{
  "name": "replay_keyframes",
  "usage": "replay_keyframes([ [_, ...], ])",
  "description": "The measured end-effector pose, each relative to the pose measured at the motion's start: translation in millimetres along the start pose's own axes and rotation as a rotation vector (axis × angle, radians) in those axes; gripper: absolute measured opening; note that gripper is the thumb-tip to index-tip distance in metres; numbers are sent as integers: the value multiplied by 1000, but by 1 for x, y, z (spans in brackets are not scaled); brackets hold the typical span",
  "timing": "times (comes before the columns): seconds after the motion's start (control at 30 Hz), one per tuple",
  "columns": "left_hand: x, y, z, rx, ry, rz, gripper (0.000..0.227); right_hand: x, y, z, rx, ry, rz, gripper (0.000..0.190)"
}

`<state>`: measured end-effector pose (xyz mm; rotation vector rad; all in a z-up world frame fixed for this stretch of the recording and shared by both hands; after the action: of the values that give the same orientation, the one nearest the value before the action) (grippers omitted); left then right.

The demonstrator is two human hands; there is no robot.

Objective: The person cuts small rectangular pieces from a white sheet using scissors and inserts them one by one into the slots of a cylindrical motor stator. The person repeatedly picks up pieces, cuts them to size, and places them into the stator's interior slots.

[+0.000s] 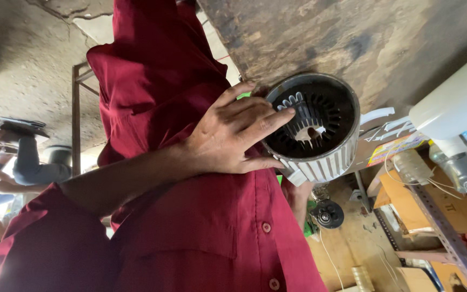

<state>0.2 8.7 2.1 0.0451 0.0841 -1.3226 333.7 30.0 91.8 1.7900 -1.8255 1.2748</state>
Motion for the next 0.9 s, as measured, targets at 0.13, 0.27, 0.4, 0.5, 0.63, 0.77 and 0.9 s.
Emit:
replay_keyframes([
  [0.13,2,1,-3,21,14,-37,84,-17,-4,5,26,-25,5,44],
  [0.27,-2,-8,6,-41,-13,-75,77,-23,-1,5,125,-164,24,38],
  [0.4,-32,-11,26,66,8,-114,83,-51,-10,-24,565,-567,194,29],
  [0.5,-56,-1,55,-178,165,-150,89,-71,-26,-41,665,-704,374,23],
  [0.63,-80,25,94,-567,277,-529,100,-103,-37,-65,697,-708,484,19],
  [0.77,-79,35,103,-716,221,-632,99,-104,-32,-85,751,-945,348,27],
  [0.9,-33,36,88,-728,346,-430,85,-73,-6,-73,669,-947,160,36],
])
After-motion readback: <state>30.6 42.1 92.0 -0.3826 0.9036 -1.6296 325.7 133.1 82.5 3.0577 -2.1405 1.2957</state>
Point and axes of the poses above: each hand's wrist, its own x-axis away from the middle knuckle, its own y-axis out of the palm, z = x × y, the point moved 1 cm from there along -x, towards the middle knuckle, and after that the axes turned 10 degrees about x, right-handed, at the moved point
